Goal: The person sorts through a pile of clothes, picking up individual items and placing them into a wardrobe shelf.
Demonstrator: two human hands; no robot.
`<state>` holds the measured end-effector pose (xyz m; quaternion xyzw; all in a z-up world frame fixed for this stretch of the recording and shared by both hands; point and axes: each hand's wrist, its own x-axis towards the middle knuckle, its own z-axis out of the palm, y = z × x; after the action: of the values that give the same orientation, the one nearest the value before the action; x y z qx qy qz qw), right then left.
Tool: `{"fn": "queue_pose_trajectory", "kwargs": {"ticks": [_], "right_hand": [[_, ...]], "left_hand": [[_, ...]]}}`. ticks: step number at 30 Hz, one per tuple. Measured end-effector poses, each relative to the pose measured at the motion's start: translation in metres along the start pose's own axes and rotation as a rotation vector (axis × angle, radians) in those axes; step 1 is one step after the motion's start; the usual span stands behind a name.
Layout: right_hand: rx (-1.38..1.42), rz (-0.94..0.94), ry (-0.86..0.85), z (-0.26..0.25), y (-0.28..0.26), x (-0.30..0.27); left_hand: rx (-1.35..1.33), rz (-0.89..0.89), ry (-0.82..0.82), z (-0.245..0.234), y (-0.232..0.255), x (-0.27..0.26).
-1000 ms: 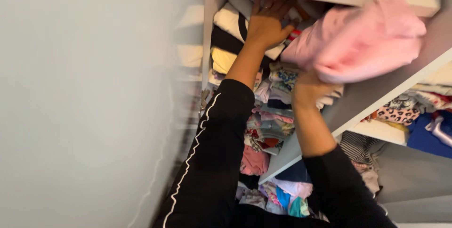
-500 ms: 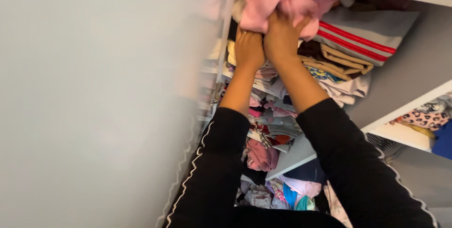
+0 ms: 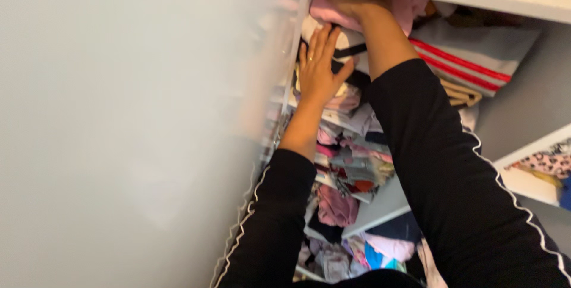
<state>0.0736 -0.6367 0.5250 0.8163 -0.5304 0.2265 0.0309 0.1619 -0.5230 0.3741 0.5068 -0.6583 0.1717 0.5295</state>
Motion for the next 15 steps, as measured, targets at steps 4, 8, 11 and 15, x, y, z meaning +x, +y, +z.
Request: {"fn": "queue_pose_trajectory", "kwargs": {"ticks": [4,8,11,15], "right_hand": [[0.100,-0.062,0.133,0.025,0.024,-0.028],[0.122,-0.082,0.152,0.018,0.038,-0.048],[-0.058,-0.152,0.317,0.020,0.037,-0.074],[0.032,-0.201,0.400,0.020,0.028,-0.082]], "left_hand": [[0.032,-0.028,0.013,0.009,-0.003,-0.014],[-0.003,-0.127,-0.023,0.006,-0.002,-0.043],[-0.050,-0.146,0.016,0.006,0.003,-0.074],[-0.090,-0.173,-0.042,0.005,0.009,-0.116]]}}
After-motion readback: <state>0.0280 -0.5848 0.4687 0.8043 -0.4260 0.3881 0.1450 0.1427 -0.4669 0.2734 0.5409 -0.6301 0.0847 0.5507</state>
